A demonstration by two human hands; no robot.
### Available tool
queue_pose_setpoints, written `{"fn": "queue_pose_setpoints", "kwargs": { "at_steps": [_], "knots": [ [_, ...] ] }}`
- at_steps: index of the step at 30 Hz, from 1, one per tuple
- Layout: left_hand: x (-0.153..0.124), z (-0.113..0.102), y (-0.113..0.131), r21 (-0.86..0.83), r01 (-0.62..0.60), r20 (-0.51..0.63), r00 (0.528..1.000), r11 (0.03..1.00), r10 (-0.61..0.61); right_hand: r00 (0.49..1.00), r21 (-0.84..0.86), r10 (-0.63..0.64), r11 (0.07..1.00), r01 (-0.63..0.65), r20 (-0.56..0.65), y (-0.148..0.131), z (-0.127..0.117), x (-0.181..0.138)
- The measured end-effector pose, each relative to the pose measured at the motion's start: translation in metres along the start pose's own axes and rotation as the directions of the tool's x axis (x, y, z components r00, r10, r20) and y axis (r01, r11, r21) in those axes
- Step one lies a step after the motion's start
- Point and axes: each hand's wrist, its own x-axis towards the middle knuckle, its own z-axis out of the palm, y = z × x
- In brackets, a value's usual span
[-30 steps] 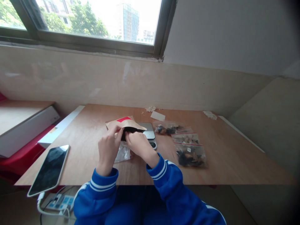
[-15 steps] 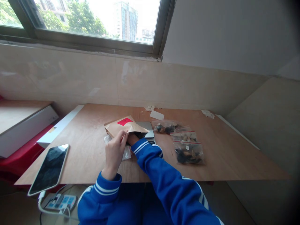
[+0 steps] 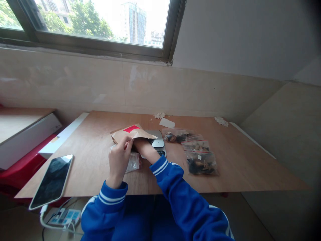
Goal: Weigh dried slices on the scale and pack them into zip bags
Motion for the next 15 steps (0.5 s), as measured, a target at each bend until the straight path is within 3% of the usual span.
{"fn": "queue_pose_setpoints", "kwargs": {
  "at_steps": [7,11,15],
  "knots": [
    [0.011,-0.003,0.001,-0.002,-0.022,-0.031,0.999,1.000,0.022,0.987,-0.167,-0.103,0.978,0.124,0.127,-0.022,-0.052,-0.048],
    [0.017,-0.006,0.003,0.018,-0.030,-0.030,0.999,0.999,0.031,0.994,-0.150,-0.105,0.983,0.109,0.032,-0.030,-0.069,-0.061],
    [0.020,-0.007,0.006,0.027,-0.015,-0.013,1.000,1.000,0.015,0.993,0.103,-0.048,0.993,0.059,-0.110,-0.028,-0.078,-0.069]
  ]
}}
